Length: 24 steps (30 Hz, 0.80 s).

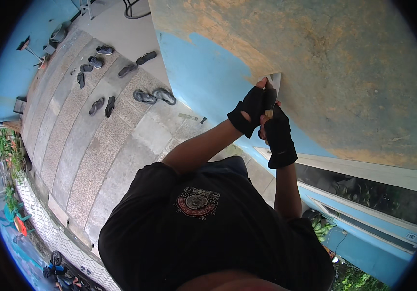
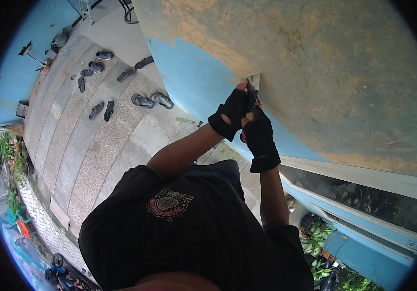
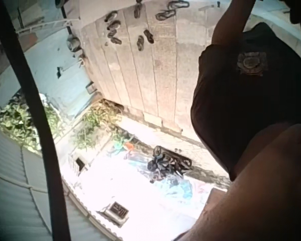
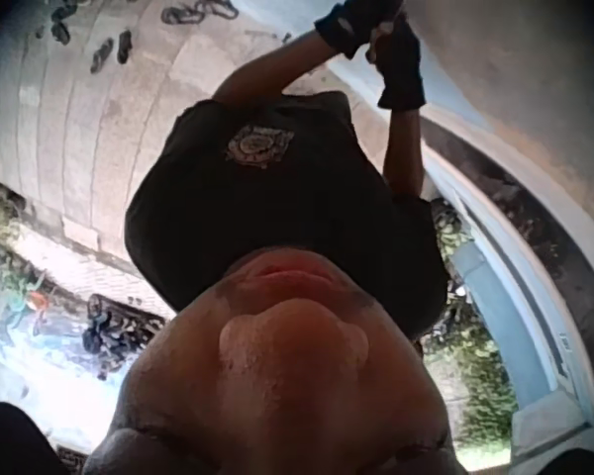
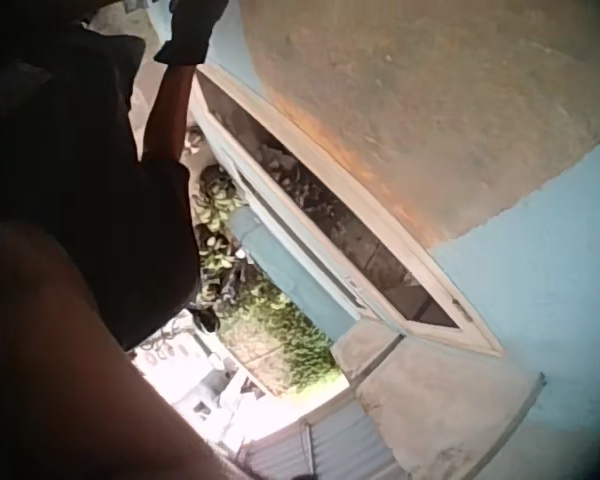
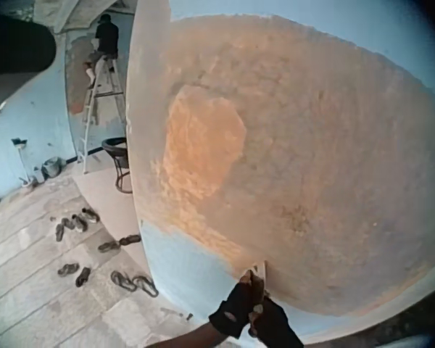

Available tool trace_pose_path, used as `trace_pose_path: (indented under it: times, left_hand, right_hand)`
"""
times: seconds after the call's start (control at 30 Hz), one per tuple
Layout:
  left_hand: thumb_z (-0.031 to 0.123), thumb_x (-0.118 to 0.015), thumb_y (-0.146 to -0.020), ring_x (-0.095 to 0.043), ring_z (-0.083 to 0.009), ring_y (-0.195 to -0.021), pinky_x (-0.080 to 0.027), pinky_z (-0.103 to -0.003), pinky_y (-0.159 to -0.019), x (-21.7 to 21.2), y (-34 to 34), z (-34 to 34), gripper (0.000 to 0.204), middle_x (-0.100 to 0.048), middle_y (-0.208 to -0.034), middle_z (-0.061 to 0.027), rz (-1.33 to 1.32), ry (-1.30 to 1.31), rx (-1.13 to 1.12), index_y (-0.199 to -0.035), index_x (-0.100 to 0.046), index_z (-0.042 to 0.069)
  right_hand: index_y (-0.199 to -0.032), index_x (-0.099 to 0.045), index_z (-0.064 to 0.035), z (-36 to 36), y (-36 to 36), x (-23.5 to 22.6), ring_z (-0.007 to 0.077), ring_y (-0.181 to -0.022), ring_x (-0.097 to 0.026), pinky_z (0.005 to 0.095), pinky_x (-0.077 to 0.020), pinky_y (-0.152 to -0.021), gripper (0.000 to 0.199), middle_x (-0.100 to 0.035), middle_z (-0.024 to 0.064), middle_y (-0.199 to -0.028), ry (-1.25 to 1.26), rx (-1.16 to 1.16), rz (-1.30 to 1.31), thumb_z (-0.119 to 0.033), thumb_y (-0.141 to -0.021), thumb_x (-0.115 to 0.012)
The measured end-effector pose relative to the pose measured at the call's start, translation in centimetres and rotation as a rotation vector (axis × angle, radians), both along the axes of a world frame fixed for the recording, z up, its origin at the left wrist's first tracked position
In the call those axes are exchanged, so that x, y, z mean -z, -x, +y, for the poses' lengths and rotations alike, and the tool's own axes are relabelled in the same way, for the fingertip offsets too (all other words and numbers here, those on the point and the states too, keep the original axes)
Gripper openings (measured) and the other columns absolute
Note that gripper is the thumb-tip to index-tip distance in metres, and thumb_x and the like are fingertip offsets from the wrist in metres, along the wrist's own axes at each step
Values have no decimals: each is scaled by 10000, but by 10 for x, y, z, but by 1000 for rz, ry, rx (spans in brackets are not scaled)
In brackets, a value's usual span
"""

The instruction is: The person scrapes old paint or residue from an exterior wall using a putty knife.

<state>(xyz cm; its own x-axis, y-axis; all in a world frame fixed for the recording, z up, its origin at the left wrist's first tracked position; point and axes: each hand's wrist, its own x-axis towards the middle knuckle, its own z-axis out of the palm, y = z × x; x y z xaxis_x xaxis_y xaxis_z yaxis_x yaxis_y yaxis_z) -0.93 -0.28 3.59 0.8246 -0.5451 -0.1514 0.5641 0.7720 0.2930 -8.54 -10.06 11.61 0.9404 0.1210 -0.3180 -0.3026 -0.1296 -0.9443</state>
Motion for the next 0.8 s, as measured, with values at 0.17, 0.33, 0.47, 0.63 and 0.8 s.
trace_pose_path:
  times: [0.17, 0.33, 0.47, 0.63, 0.8]
  left_hand:
    - [657, -500, -920, -604, -224, -665, -519, -360, -590, -11, 3, 1, 594, -583, -678, -84, -6, 3, -131, -766, -583, 89]
    - [642, -501, -931, -612, -214, -647, -521, -336, -591, -3, 0, 0, 568, -595, -680, -85, -13, 122, -110, -791, -578, 96]
    - [660, -481, -931, -559, -191, -668, -489, -321, -658, -8, 8, -6, 601, -525, -654, -49, -97, 57, -113, -702, -540, 108]
    - [674, -468, -929, -560, -185, -668, -489, -322, -635, -15, 2, -1, 624, -511, -641, -43, -85, 21, -217, -674, -528, 107]
    - [668, -467, -932, -566, -192, -656, -491, -330, -616, -19, 5, -2, 619, -501, -627, -38, -50, 41, -253, -663, -526, 114]
  right_hand:
    - [-1063, -583, -13, 2, -3, 4, 136, -542, -555, 302, -450, -513, 175, -581, 32, -699, 216, -13, -70, -64, -895, -586]
    - [-1067, -597, -4, 4, -8, -1, 255, -738, -643, 376, -509, -671, 210, -652, 108, -813, 450, -97, -212, -89, -875, -603]
    - [-1057, -604, -10, -1, -5, -1, 266, -729, -644, 376, -506, -664, 205, -652, 121, -813, 462, -85, -321, -108, -877, -615]
    - [-1058, -625, -16, 4, -12, -3, 97, -668, -560, 280, -452, -591, 176, -607, 33, -762, 395, -99, -332, -99, -903, -615]
    - [-1092, -624, -9, 4, -15, -1, 120, -710, -578, 294, -471, -636, 205, -625, 40, -811, 435, -125, -371, -93, -906, -614]
